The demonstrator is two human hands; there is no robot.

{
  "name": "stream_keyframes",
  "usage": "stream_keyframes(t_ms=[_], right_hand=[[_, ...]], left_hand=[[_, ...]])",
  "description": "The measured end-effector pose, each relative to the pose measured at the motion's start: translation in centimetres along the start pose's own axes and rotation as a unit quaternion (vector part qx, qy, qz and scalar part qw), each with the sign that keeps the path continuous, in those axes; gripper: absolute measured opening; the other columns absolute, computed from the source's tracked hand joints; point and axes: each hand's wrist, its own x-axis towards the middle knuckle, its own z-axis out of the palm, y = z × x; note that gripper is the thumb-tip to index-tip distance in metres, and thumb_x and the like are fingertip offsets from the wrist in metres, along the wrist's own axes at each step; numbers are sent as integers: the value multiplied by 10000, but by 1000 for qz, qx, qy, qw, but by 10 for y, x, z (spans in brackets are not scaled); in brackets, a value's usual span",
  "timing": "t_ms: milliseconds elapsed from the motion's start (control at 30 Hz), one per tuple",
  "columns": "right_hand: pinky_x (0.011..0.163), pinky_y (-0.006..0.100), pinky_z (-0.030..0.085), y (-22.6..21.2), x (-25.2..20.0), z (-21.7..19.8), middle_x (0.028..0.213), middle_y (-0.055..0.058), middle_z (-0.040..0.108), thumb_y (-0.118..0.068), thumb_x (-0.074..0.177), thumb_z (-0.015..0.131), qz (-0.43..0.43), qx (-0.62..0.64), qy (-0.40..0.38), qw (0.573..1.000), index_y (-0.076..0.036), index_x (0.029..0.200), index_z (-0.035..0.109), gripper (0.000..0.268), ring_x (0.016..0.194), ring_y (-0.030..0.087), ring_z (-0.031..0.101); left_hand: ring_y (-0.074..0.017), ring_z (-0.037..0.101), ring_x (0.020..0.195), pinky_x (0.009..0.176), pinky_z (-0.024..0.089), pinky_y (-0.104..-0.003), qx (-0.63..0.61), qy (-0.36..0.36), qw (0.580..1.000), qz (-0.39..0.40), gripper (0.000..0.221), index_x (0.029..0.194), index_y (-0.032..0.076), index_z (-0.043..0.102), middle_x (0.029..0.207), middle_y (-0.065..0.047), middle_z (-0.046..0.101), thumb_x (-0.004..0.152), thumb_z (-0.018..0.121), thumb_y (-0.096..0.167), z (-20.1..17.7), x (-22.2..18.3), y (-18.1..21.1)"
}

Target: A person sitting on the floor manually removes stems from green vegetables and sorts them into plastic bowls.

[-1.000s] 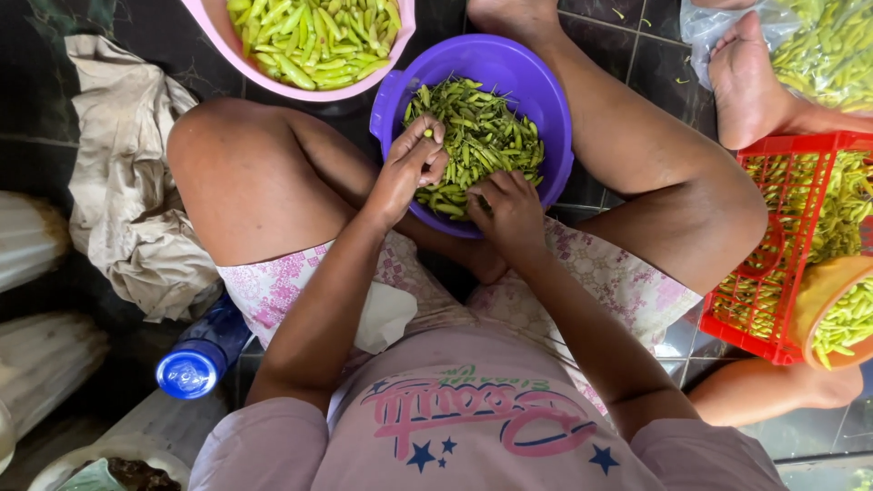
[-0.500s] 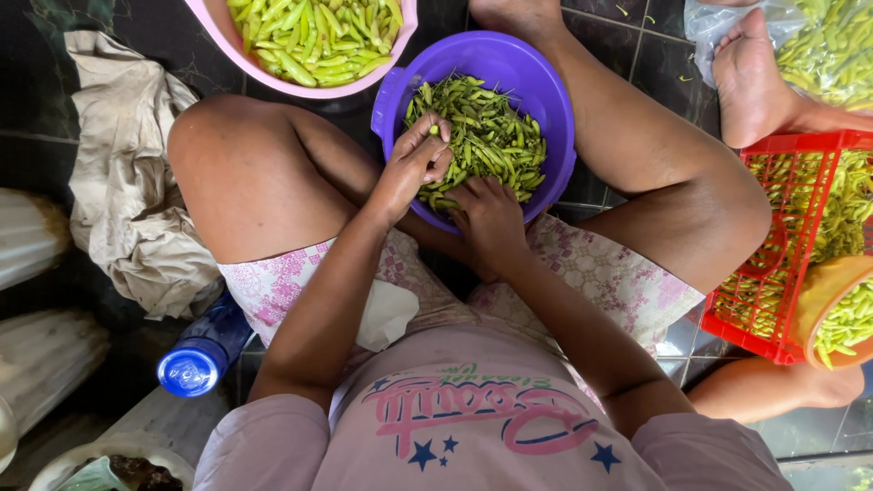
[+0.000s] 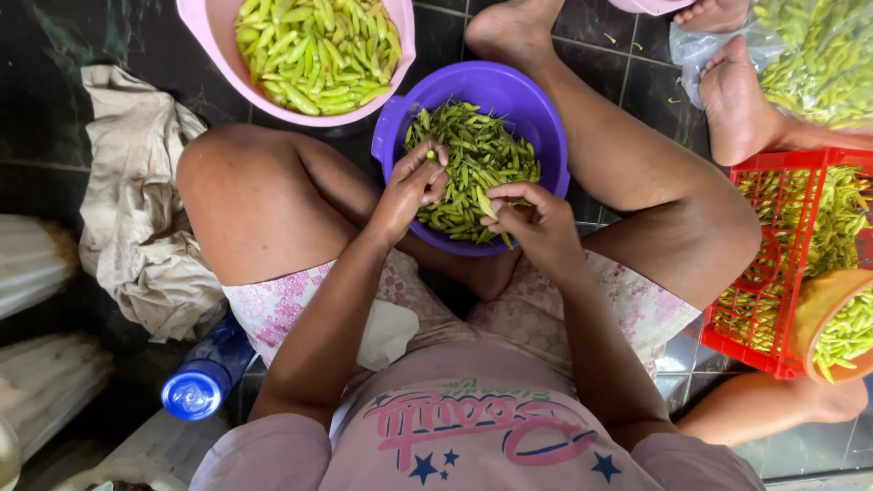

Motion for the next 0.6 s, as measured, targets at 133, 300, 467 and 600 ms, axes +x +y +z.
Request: stream_keyframes(t_ms=[133, 300, 467, 600], right_hand=[[836, 434, 670, -10, 13, -1, 1035, 254, 736, 4, 974, 698, 3, 141, 68, 988, 64, 1188, 720, 223, 933, 272, 767], [938, 479, 633, -1, 28, 22, 1104, 284, 747, 33, 976, 714, -30, 189, 43, 981, 64, 1227, 711, 253, 1050, 313, 741], [812, 479, 662, 32, 40, 36, 1024, 306, 735, -50, 1025, 715, -60, 95, 53, 992, 103, 1190, 711, 225, 942, 356, 770], [780, 409, 674, 48, 45, 37, 994, 267, 752, -91, 1024, 734, -44, 85, 47, 994, 92, 1155, 723, 225, 897, 285, 776]], left_hand=[[-45, 268, 445, 544, 392, -241, 8, -7, 1000, -10, 176, 1070, 99, 506, 520, 28, 400, 1065, 358, 5, 4, 3, -3], [-44, 276, 446, 545, 385, -235, 4, -3, 1000, -20, 160, 1070, 90, 512, 523, 34, 402, 1065, 374, 9, 5, 0, -1], [-38, 288, 441, 510, 348, -221, 9, -2, 1000, -26, 218, 1184, 51, 530, 530, 24, 413, 1108, 326, 57, 3, 1, -6], [-37, 246, 433, 488, 334, -223, 9, -17, 1000, -10, 287, 1231, 19, 546, 523, 16, 428, 1124, 282, 53, 1, 5, -17]])
